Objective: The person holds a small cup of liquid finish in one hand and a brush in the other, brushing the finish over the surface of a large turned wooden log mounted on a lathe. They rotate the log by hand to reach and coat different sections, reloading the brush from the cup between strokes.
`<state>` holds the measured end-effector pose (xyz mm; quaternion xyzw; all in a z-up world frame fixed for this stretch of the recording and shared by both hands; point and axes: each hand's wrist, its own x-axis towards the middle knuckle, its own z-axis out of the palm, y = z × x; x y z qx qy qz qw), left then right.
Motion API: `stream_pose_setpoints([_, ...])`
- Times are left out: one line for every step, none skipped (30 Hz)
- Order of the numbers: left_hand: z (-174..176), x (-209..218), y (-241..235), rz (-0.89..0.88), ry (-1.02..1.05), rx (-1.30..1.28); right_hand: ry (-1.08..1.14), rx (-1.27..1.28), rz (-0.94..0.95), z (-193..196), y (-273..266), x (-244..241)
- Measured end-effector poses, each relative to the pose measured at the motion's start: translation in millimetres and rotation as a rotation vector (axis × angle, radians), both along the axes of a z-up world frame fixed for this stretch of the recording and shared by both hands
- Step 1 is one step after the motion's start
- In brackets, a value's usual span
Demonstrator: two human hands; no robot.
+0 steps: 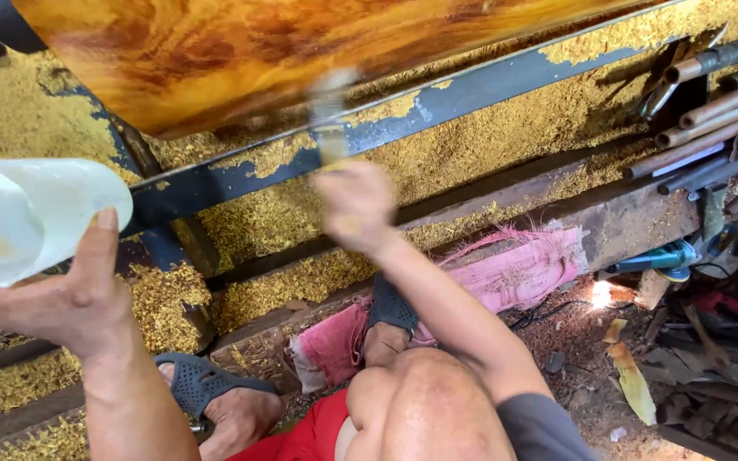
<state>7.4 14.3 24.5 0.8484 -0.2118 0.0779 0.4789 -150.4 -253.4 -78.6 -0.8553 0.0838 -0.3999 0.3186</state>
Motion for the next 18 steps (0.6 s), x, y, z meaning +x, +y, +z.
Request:
stream_pose_setpoints([3.0, 0.2, -1.9, 0.001, 0.001, -0.001, 0.001, -0.001, 0.001, -2.2, 16.0, 10.8])
stream_pose_setpoints([6.5, 0.7, -3.5, -0.003, -0.122, 0.109, 0.067, -0.061, 0.197, -4.1, 32.2, 22.0])
stream_pose_setpoints([11.4, 2.2, -4.6, -0.003, -0.248, 0.221, 0.13, -0.119, 0.396, -5.2, 48.9, 34.9])
stream_pose_setpoints([7.7, 3.2, 1.5, 0.0, -0.249, 0.222, 0.128, -0.118, 0.399, 5.1, 52.4, 34.8])
stream_pose_setpoints([3.7, 5.9, 7.8, -0.009, -0.207, 0.169, 0.142, -0.143, 0.466, 15.0, 55.6, 37.3])
stream_pose_setpoints([-0.2, 8.9, 14.3, -0.017, -0.165, 0.115, 0.156, -0.167, 0.532, 25.0, 59.1, 39.9])
stream_pose_setpoints([0.4, 9.8, 16.9, -0.009, -0.168, 0.118, 0.151, -0.167, 0.54, 23.3, 47.3, 37.4])
stream_pose_setpoints([0.5, 10.7, 19.2, 0.014, -0.168, 0.095, 0.142, -0.122, 0.427, 21.1, 35.2, 35.2])
stream_pose_setpoints([-1.5, 12.3, 19.4, 0.03, -0.164, 0.067, 0.138, -0.078, 0.307, 18.3, 21.6, 31.8])
stream_pose_setpoints([-2.9, 12.8, 20.5, 0.032, -0.163, 0.064, 0.139, -0.08, 0.308, 12.8, -0.5, 19.2])
stream_pose_setpoints([-4.7, 11.0, 21.8, 0.044, -0.148, 0.071, 0.076, -0.087, 0.177, 7.6, -22.6, 4.4])
stream_pose_setpoints([-6.7, 9.0, 22.7, 0.055, -0.133, 0.078, 0.014, -0.095, 0.046, 2.4, -45.1, -10.4])
stream_pose_setpoints([-2.4, 8.0, 17.0, 0.058, -0.126, 0.076, 0.02, -0.097, 0.049, 10.9, -53.9, -17.2])
stream_pose_setpoints([2.1, 6.9, 11.0, 0.031, -0.135, 0.086, -0.024, -0.078, -0.081, 19.8, -62.8, -23.9])
stream_pose_setpoints([7.2, 7.3, 4.9, 0.005, -0.151, 0.096, -0.075, -0.058, -0.21, 28.2, -72.3, -28.2])
stream_pose_setpoints([-0.5, 5.5, 8.2, 0.01, -0.15, 0.095, -0.074, -0.06, -0.206, 27.8, -72.3, -26.8])
stream_pose_setpoints([-6.8, 3.8, 13.6, 0.014, -0.112, 0.067, -0.047, -0.084, -0.259, 26.6, -68.9, -26.5])
stream_pose_setpoints([-13.0, 1.6, 18.5, 0.019, -0.073, 0.039, -0.02, -0.108, -0.313, 25.5, -66.1, -26.7])
